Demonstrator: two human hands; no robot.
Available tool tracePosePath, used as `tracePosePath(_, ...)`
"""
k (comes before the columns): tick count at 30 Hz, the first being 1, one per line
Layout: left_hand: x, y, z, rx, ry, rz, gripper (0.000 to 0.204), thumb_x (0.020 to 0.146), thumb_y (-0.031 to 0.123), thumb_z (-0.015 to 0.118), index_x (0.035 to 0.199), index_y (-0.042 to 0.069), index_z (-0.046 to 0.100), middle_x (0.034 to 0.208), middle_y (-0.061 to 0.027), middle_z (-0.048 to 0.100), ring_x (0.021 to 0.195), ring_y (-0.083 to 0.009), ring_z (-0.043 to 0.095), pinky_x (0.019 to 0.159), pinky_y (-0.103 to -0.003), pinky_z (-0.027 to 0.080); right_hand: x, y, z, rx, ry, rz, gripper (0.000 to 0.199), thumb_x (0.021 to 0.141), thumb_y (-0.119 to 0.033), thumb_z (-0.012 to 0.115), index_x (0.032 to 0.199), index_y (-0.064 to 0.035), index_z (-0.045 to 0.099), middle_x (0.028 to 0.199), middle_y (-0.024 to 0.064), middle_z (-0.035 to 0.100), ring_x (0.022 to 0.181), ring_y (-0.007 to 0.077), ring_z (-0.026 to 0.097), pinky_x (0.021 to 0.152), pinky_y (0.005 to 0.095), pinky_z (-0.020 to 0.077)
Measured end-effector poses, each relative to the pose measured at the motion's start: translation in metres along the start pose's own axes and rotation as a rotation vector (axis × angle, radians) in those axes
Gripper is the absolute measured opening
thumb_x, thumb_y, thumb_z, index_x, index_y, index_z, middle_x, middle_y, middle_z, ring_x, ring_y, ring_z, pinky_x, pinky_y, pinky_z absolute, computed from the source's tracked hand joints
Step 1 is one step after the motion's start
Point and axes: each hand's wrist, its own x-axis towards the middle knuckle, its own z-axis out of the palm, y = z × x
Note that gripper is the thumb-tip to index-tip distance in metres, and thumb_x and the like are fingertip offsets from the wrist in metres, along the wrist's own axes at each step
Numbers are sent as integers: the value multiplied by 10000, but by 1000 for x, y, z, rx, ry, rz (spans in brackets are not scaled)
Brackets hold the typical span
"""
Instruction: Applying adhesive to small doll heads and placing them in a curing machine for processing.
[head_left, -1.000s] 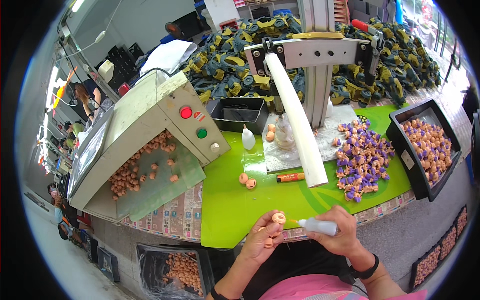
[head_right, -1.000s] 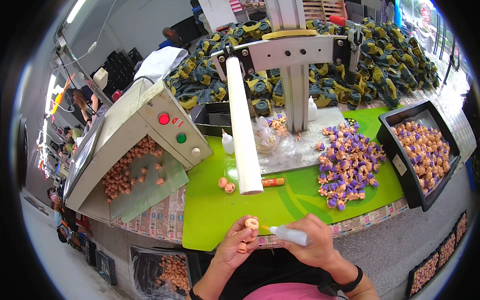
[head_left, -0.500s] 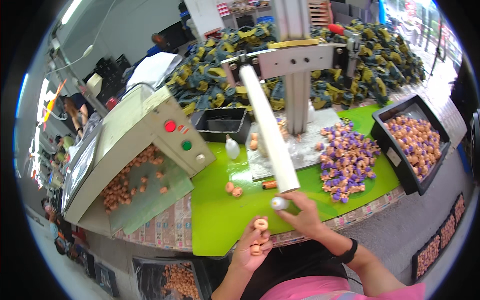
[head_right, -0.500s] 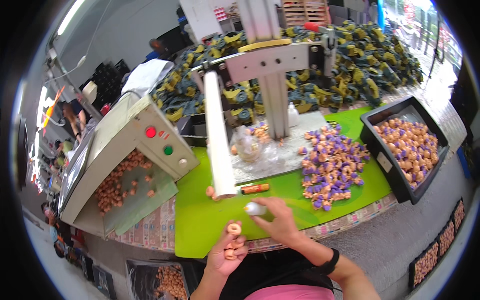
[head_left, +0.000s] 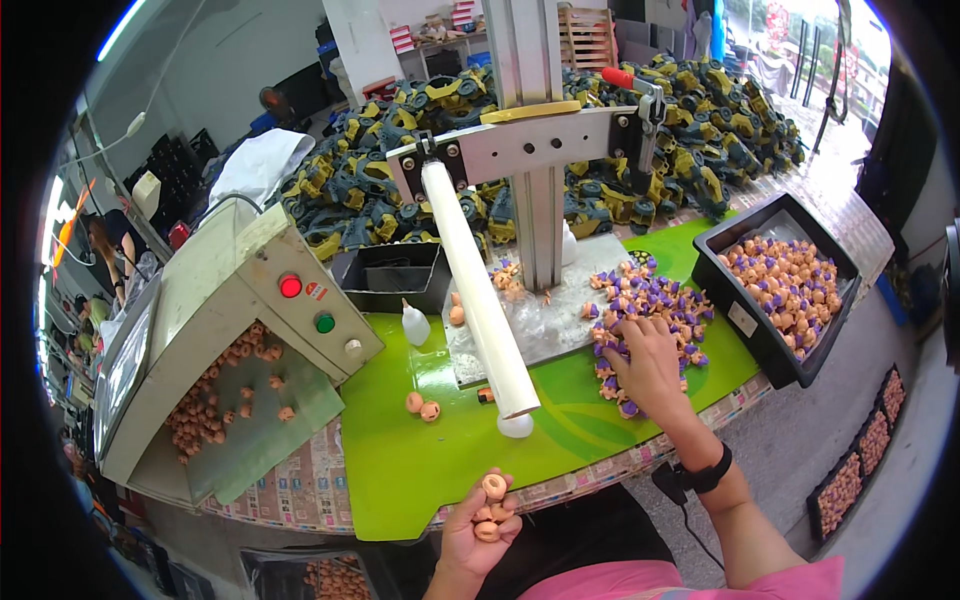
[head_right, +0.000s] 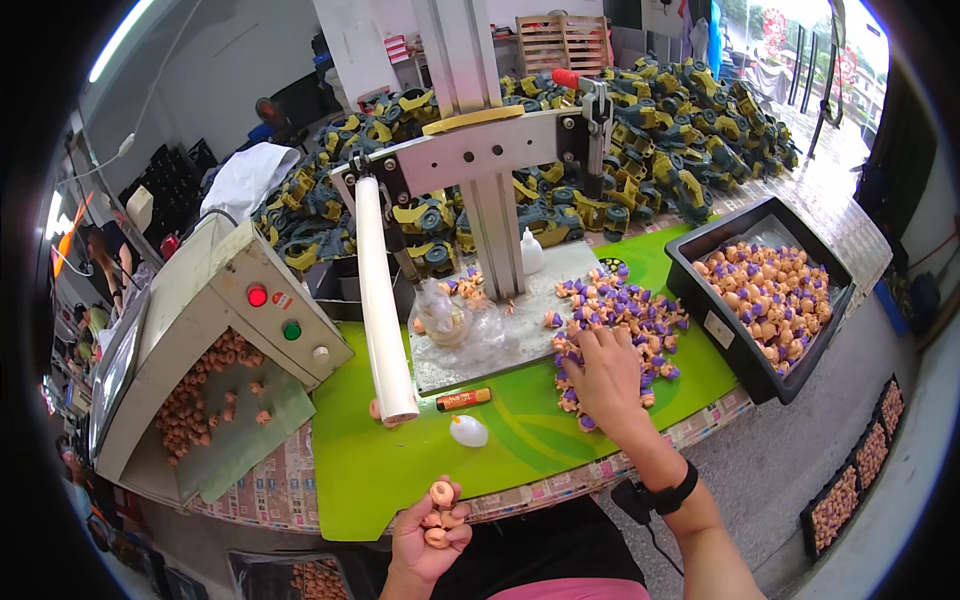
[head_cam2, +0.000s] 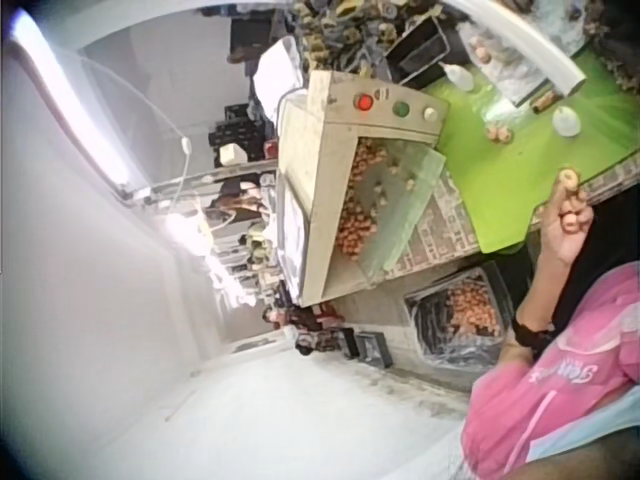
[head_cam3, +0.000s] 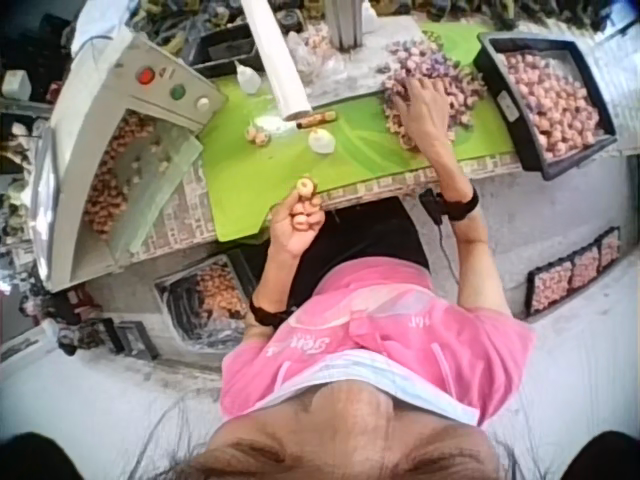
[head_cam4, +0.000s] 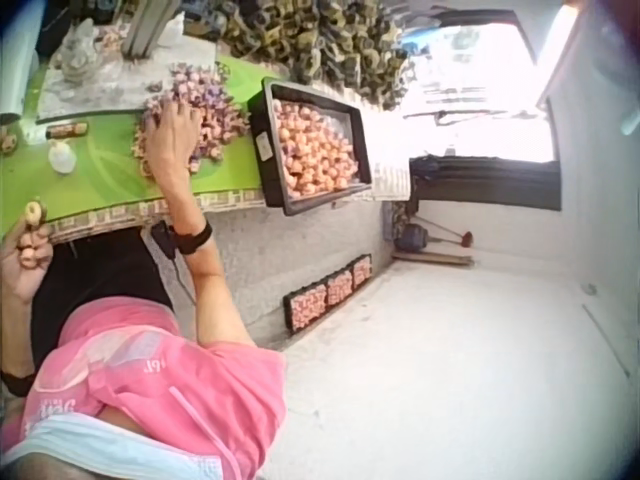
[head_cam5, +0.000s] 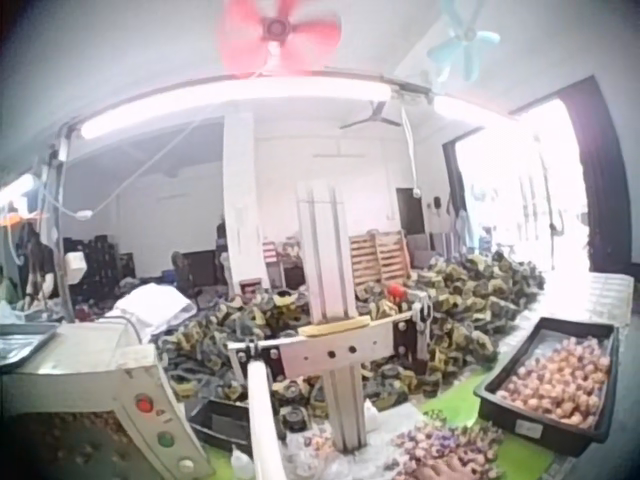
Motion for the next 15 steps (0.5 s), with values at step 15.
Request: tracePosePath(15, -1, -6, -3, 161, -108, 18, 274, 906, 172, 611, 1155, 73, 553, 1071, -63, 583, 848, -149, 487, 571, -241, 396, -39, -47, -31, 674, -279, -41, 236, 857, -34, 638, 1092, -10, 637, 912, 116, 647, 813, 212, 630, 731, 300, 505)
